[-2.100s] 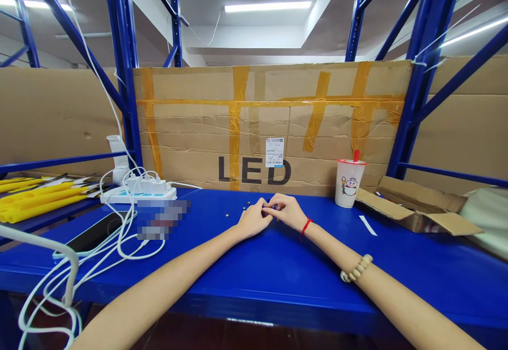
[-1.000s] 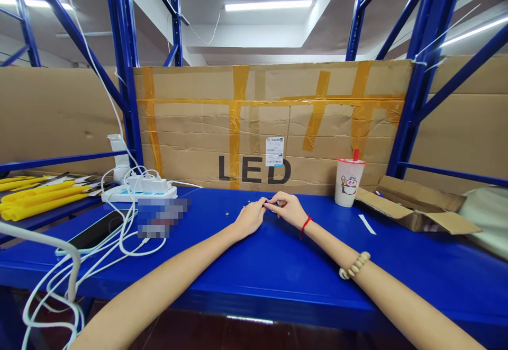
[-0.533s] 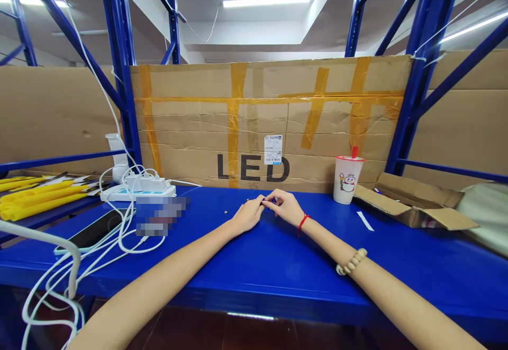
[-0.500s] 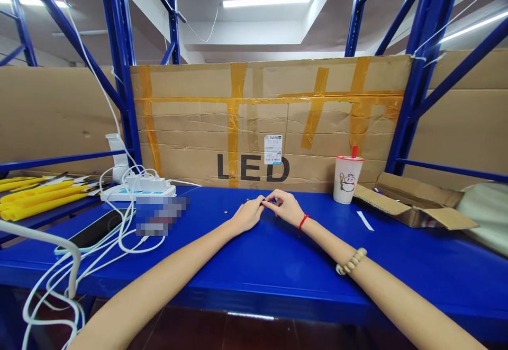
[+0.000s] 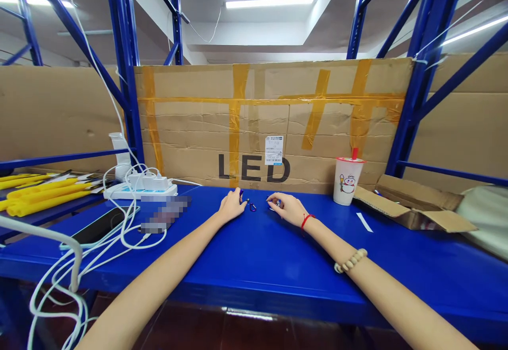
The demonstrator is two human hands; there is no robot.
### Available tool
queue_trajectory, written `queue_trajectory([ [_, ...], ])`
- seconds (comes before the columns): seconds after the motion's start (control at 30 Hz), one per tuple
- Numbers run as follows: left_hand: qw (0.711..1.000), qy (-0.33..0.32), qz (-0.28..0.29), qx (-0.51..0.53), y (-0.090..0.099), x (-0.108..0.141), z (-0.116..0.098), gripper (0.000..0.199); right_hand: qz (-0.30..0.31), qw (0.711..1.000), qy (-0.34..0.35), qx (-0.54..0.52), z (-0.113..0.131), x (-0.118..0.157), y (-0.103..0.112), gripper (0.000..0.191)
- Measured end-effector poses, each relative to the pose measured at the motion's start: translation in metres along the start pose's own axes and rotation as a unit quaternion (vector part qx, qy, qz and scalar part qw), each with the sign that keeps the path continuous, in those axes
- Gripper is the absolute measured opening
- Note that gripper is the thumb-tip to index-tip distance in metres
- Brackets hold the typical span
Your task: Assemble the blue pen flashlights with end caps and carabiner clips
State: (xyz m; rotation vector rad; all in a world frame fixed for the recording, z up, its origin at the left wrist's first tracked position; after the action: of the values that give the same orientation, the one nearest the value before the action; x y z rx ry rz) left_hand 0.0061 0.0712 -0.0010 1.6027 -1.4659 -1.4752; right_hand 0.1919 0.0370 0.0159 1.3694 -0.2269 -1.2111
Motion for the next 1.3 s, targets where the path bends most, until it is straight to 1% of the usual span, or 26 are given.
queue_trajectory([
  [0.1,0.999,-0.009,0.032,-0.019,-0.005,0.000,-0.001,0.014,0.005,1.000,0.005,0.008,0.000,0.000,-0.001,0.020],
  [0.2,0.999,-0.021,0.037,-0.025,-0.007,0.000,-0.004,0.010,0.010,1.000,0.007,0.017,0.000,-0.001,-0.002,0.020],
  [0.3,0.999,-0.025,0.039,0.003,-0.011,-0.002,-0.005,0.012,0.015,1.000,0.010,0.023,0.000,-0.001,-0.003,0.020],
  [0.43,0.993,-0.054,0.014,0.104,-0.015,-0.005,-0.007,0.017,0.016,1.000,0.015,0.018,-0.001,-0.001,-0.003,0.020],
  [0.53,0.978,-0.105,-0.007,0.181,-0.014,-0.003,-0.018,0.016,0.014,1.000,0.015,-0.003,-0.003,-0.001,-0.004,0.022],
  [0.63,0.965,-0.168,-0.035,0.199,-0.008,0.003,-0.033,0.011,0.003,0.997,-0.007,-0.072,-0.006,-0.003,-0.007,0.029],
  [0.7,0.961,-0.194,-0.050,0.190,-0.003,0.009,-0.042,0.009,-0.002,0.987,-0.039,-0.155,-0.009,-0.004,-0.010,0.036],
  [0.8,0.956,-0.212,-0.053,0.197,0.001,0.015,-0.051,0.009,0.006,0.957,-0.085,-0.276,-0.011,-0.007,-0.017,0.047],
  [0.93,0.949,-0.232,-0.069,0.201,0.005,0.019,-0.054,0.009,0.010,0.920,-0.127,-0.370,-0.012,-0.008,-0.020,0.052],
  [1.03,0.947,-0.241,-0.086,0.194,0.006,0.020,-0.054,0.008,0.007,0.903,-0.156,-0.400,-0.014,-0.008,-0.020,0.051],
  [1.17,0.947,-0.251,-0.087,0.183,0.006,0.021,-0.055,0.007,0.018,0.897,-0.188,-0.400,-0.013,-0.007,-0.019,0.042],
  [1.3,0.951,-0.240,-0.089,0.175,0.006,0.021,-0.055,0.007,0.036,0.892,-0.216,-0.395,-0.011,-0.005,-0.019,0.036],
])
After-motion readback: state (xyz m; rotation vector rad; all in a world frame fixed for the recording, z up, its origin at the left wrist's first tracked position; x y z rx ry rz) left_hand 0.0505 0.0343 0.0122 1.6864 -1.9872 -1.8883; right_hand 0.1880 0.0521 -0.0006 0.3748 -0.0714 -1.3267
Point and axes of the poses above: each hand's wrist, its own x-axis away from the middle knuckle, its own y-axis out of the back of the hand, z = x × y, the point moved 4 cm from there along -x, towards the middle knuckle, and after that the axes turned 3 degrees about z, right-handed, at the moved point
